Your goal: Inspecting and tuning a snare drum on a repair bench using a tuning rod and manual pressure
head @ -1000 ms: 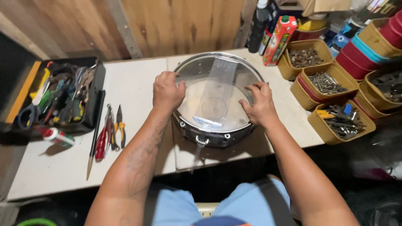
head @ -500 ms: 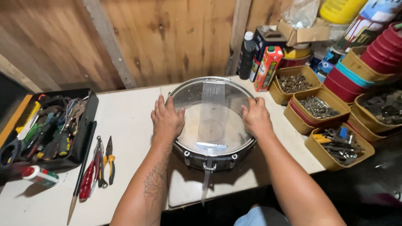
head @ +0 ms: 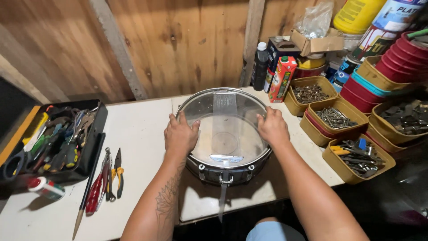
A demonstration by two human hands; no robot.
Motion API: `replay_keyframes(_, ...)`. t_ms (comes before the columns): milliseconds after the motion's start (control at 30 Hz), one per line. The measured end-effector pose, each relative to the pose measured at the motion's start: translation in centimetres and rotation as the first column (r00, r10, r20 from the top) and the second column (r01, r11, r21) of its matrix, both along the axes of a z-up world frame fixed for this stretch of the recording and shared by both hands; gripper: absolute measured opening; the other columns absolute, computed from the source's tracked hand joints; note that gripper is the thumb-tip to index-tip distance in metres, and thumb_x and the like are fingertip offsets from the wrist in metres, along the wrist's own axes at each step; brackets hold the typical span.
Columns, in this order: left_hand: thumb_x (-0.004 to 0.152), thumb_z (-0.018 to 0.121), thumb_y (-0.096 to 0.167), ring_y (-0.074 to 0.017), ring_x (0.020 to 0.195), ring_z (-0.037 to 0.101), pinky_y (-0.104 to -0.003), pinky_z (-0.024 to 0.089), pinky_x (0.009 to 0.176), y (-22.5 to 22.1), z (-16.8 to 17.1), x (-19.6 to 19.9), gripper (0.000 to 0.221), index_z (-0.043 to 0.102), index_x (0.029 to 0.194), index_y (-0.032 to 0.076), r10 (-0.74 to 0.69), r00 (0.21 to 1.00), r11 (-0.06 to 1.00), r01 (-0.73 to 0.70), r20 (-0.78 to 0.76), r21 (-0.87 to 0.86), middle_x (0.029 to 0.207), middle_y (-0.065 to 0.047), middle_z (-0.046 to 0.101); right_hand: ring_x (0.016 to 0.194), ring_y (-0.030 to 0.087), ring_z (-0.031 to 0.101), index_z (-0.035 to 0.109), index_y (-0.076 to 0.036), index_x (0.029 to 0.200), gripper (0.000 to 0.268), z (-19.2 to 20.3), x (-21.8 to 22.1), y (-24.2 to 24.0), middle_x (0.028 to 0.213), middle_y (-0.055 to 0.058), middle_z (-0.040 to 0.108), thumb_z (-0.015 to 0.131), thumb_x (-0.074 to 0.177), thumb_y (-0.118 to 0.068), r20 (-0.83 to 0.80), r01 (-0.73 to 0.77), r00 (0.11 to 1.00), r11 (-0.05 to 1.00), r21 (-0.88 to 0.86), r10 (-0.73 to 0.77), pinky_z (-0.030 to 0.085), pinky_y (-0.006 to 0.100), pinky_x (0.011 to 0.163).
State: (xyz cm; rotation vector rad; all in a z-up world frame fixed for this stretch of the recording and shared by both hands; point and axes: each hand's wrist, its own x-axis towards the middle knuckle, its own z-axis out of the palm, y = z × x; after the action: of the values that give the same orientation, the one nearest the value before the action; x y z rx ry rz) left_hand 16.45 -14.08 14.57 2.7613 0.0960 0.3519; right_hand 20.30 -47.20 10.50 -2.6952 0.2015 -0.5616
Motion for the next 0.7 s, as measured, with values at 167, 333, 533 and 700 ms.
replay_keyframes(167, 0.1, 0.042, 0.064, -0.0526, 0.135, 0.05, -0.057, 0.043, 0.107, -0.8, 0.9, -2.6, 0.08, 0.043, 0.155, 0.006, 0.012, 1.0, 1.0, -0.012, -0.023, 0.005, 0.151, -0.038, 0.04, 0.11, 0.049, 0.069, 0.055, -0.014, 0.142, 0.056, 1.8, -1.4, 0.4, 0.129, 0.021, 0.057, 0.055, 0.099, -0.05, -0.048, -0.033, 0.998, 0.999, -0.031, 0.032, 0.056, 0.059, 0.094)
replay_keyframes(333, 0.099, 0.044, 0.065, -0.0566, 0.134, 0.047, -0.058, 0.041, 0.107, -1.9, 1.0, -4.6, 0.082, 0.042, 0.155, 0.005, 0.059, 0.998, 0.998, -0.059, 0.006, -0.004, 0.148, -0.042, 0.038, 0.113, 0.049, 0.067, 0.055, -0.015, 0.143, 0.059, 3.5, -2.5, 0.5, 0.129, 0.021, 0.058, 0.056, 0.098, -0.055, -0.08, -0.081, 0.994, 0.995, -0.064, 0.076, 0.055, 0.06, 0.096)
replay_keyframes(533, 0.099, 0.043, 0.067, -0.0587, 0.136, 0.044, -0.059, 0.037, 0.111, -2.3, 0.2, -5.1, 0.082, 0.041, 0.155, 0.007, 0.087, 0.996, 0.996, -0.086, 0.035, -0.037, 0.146, -0.045, 0.037, 0.133, 0.043, 0.057, 0.05, -0.02, 0.151, 0.069, 3.5, -2.6, 0.0, 0.146, 0.02, 0.05, 0.058, 0.096, -0.06, -0.123, -0.112, 0.986, 0.993, -0.025, 0.108, 0.047, 0.056, 0.11)
replay_keyframes(700, 0.096, 0.055, 0.061, -0.0582, 0.118, 0.057, -0.059, 0.049, 0.097, 0.1, -1.2, -1.3, 0.074, 0.056, 0.144, 0.005, -0.027, 0.981, 0.977, 0.067, 0.193, -0.201, 0.127, -0.04, 0.052, 0.134, 0.053, 0.051, 0.053, -0.009, 0.147, 0.068, 2.0, -6.3, 0.6, 0.141, 0.033, 0.051, 0.06, 0.098, -0.055, 0.04, -0.143, 0.988, 0.979, -0.146, 0.15, 0.042, 0.062, 0.112)
